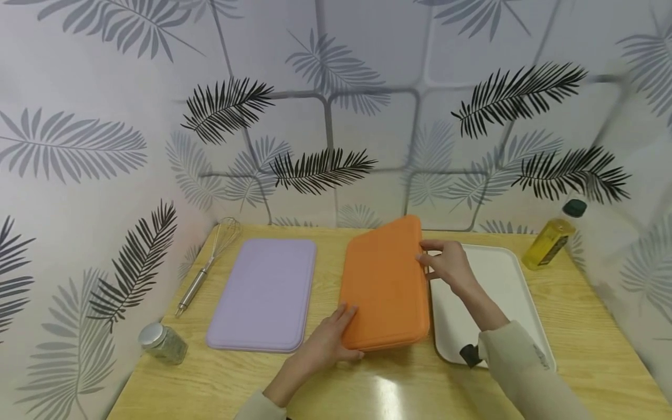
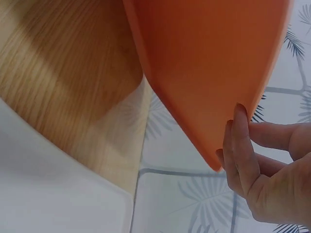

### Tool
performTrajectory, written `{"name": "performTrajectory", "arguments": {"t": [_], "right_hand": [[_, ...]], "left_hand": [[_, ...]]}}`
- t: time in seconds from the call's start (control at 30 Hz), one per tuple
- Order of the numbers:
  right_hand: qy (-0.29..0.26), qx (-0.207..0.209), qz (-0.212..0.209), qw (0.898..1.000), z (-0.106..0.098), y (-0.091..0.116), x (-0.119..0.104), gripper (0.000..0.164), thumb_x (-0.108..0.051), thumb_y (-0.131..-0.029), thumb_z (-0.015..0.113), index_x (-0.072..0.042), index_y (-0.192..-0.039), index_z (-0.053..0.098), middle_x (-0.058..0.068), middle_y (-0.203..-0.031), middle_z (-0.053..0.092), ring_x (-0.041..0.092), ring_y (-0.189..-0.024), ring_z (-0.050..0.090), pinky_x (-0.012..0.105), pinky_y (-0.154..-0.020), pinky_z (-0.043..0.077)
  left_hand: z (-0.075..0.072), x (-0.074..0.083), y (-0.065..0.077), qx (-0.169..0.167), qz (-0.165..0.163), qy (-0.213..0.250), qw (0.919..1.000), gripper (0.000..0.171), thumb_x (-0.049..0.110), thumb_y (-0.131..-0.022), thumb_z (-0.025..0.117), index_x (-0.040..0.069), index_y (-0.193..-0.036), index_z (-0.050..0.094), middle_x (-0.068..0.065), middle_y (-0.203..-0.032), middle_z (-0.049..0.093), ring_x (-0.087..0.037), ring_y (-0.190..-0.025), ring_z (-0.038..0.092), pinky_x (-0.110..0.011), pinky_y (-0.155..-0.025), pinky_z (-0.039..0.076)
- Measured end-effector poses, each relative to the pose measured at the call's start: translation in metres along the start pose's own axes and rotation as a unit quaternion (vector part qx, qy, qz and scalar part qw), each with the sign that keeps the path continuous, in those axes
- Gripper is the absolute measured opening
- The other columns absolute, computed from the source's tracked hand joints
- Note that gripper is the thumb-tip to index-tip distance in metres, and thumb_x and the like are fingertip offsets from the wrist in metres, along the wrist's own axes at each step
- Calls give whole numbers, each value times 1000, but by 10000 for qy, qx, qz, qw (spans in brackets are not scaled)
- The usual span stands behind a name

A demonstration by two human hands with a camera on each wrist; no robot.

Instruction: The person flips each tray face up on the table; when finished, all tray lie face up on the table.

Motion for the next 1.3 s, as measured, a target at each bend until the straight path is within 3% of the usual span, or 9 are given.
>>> {"name": "performTrajectory", "arguments": {"t": [0.2,0.43,0.57,0.77,1.0,1.3], "right_hand": [[-282,-72,-5,9996,-2,-1,-9,42,-4,-94,57,8,-134,51,27,-134,51,26,-93,64,42,-69,59],[-679,-67,208,9974,-4,-2,-14,44,-4,-93,59,6,-136,50,25,-138,49,16,-92,63,34,-67,59],[-946,-85,235,9952,-4,-3,-17,45,-4,-93,61,4,-137,50,21,-140,48,15,-94,63,37,-71,59],[-1242,-110,219,9920,-1,-5,-25,49,-6,-92,63,1,-138,49,19,-140,48,14,-97,64,44,-77,57],[-1452,-95,169,9892,4,-7,-33,52,-6,-92,64,0,-140,47,19,-138,49,13,-96,65,37,-72,59],[-1576,-155,111,9873,14,-8,-46,53,-7,-91,65,-1,-140,47,19,-137,49,13,-94,66,36,-71,59]], "left_hand": [[-1,4,1,74,86,99,9999,91,29,-74,82,2,-147,35,-27,-148,34,-46,-123,48,-52,-101,43],[3,12,2,180,182,117,9996,90,25,-74,81,1,-147,34,-28,-147,36,-44,-124,48,-51,-101,43],[5,17,4,238,195,102,9995,89,26,-76,80,3,-148,33,-24,-147,37,-41,-125,48,-49,-101,43],[5,25,6,524,508,81,9973,85,23,-78,79,2,-147,34,-20,-146,42,-37,-125,49,-47,-102,44],[6,29,7,779,841,113,9933,86,19,-78,79,2,-147,32,-17,-145,44,-33,-124,51,-42,-102,45],[-1,38,10,913,998,311,9903,87,18,-80,78,7,-151,27,-14,-148,41,-30,-127,49,-40,-104,43]]}}
Point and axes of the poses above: each hand's wrist, its own y-axis away from the middle knuckle, its own z-axis out of the palm, x = y × z, the point moved 4 cm from there along -y, towards the middle knuckle
